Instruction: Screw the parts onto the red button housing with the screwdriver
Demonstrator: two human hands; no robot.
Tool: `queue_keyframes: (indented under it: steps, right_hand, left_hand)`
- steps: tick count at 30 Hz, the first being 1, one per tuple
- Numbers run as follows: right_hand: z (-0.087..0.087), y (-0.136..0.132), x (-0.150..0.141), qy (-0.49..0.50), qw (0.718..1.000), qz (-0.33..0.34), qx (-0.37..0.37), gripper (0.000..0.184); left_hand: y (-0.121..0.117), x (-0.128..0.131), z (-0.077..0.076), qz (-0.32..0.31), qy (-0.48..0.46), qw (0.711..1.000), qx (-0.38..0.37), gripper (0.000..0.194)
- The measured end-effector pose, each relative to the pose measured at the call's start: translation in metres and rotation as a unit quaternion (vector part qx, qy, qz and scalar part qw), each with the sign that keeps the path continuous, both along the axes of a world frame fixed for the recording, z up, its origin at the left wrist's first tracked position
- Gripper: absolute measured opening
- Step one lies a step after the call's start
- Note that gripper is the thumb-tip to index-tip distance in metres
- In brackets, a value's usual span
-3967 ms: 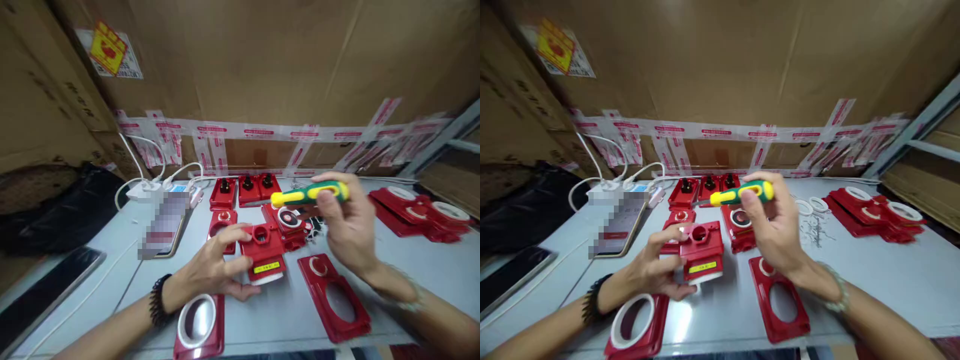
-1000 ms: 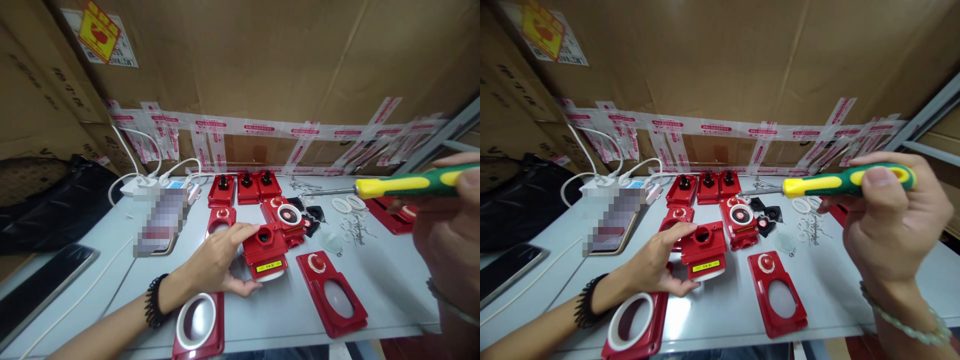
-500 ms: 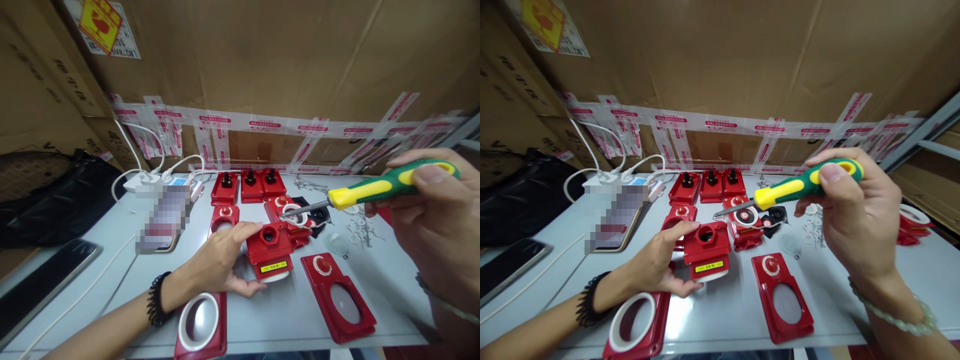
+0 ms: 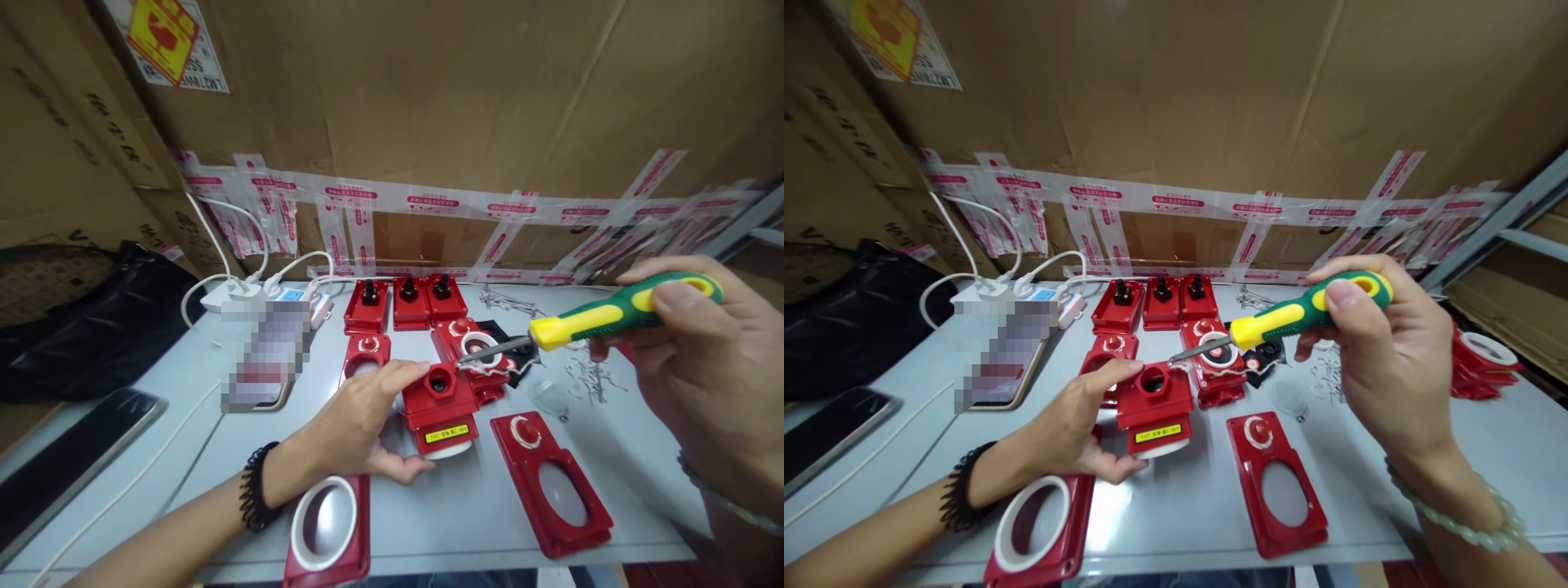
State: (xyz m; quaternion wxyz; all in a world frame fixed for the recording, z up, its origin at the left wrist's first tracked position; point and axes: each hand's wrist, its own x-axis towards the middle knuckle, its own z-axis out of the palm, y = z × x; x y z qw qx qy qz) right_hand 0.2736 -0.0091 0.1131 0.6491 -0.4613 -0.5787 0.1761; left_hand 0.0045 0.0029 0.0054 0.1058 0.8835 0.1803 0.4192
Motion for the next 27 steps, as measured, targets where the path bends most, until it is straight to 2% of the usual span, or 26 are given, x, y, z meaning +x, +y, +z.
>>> queue_keyframes:
  steps: [5, 27]
  right_hand:
    - [-0.0044, 0.0024, -0.0014, -0.001, 0.999, 0.031, -0.009, 0.010]
    - [-0.0094, 0.0028, 0.0035, 0.011, 1.000, 0.016, -0.002, 0.011]
  left_hand:
    - [0.0000, -0.0002, 0.0003, 0.000, 0.002, 1.000, 0.000, 0.086]
    - [0.0009, 0.0005, -0.0005, -0.003, -0.005, 1.000, 0.005, 0.086]
